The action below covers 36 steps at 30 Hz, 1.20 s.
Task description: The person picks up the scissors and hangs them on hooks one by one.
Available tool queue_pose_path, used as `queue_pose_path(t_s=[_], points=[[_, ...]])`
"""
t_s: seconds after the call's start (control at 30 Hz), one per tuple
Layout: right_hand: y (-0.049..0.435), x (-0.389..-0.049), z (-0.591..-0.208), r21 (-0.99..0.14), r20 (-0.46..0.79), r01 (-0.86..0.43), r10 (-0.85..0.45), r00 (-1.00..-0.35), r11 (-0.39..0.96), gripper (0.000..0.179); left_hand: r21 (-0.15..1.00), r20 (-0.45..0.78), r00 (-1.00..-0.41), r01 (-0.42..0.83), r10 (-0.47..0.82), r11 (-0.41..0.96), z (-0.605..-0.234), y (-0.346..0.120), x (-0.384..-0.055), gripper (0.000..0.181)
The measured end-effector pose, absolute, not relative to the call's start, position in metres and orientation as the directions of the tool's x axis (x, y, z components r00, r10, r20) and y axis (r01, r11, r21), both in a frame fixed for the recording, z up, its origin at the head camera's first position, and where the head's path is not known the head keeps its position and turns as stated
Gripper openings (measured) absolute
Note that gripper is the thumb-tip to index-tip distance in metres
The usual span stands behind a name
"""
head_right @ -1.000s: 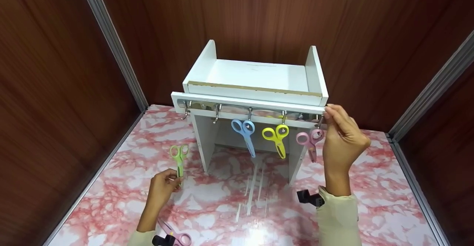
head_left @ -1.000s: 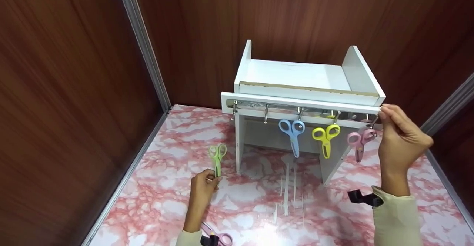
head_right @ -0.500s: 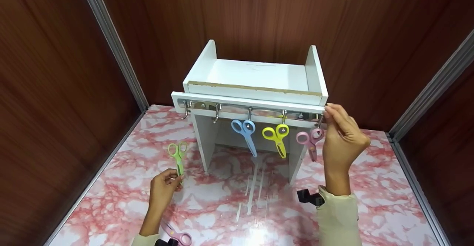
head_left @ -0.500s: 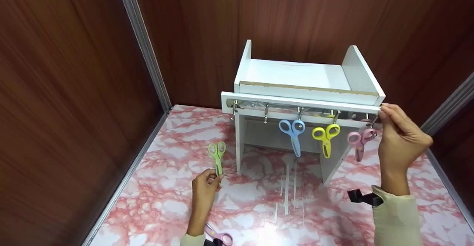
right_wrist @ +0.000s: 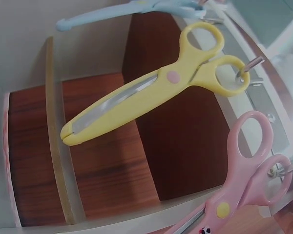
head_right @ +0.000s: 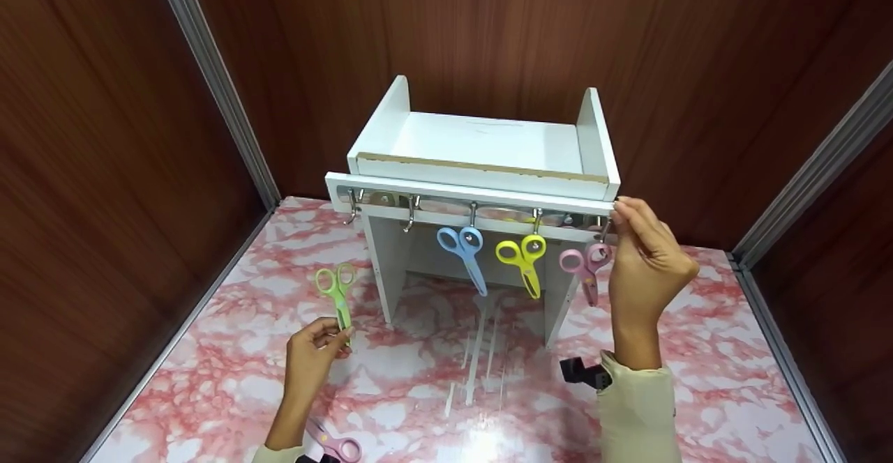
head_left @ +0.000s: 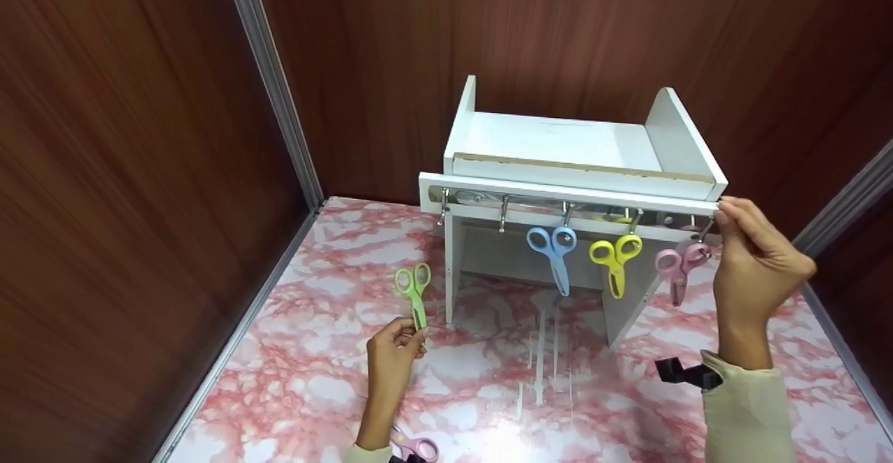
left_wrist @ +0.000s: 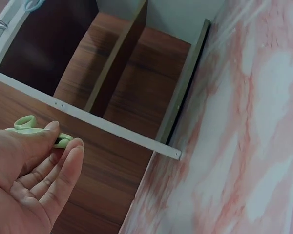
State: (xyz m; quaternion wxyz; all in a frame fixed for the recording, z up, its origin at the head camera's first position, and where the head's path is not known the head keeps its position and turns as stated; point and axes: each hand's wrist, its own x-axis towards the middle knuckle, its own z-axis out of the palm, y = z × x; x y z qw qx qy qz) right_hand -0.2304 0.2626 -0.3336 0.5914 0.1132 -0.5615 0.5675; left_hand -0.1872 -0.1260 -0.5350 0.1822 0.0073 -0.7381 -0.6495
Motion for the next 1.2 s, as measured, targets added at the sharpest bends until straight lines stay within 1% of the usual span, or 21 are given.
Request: queue_pose_path(t_s=[0.13,0.27,0.67,1.0,1.2], points=[[0.263,-0.23,-0.333,-0.502,0.794,-0.801,0.541,-0.276,0.327,0.011,0.968,0.246,-0.938,0.228,-0.244,0.1,-0.53,-0.123,-0.185,0.011],[0.263,-0.231,-0.334,-0.499,0.792,-0.806,0.544,-0.276,0.318,0.011,0.964,0.267,-0.932,0.256,-0.246,0.078,-0.525,-0.12,-0.184,0.011],[0.262,-0.231,-0.333,-0.499,0.789,-0.806,0.551,-0.272,0.318,0.011,0.957,0.291,-0.923,0.279,-0.252,0.085,-0.516,-0.111,-0.176,0.013],[0.262,-0.231,-0.334,-0.496,0.786,-0.813,0.555,-0.272,0.304,0.011,0.946,0.323,-0.925,0.318,-0.201,0.055,-0.484,-0.104,-0.159,0.016],[0.263,-0.231,-0.335,-0.5,0.792,-0.802,0.546,-0.272,0.326,0.011,0.938,0.346,-0.918,0.337,-0.195,0.078,-0.488,-0.103,-0.16,0.016]])
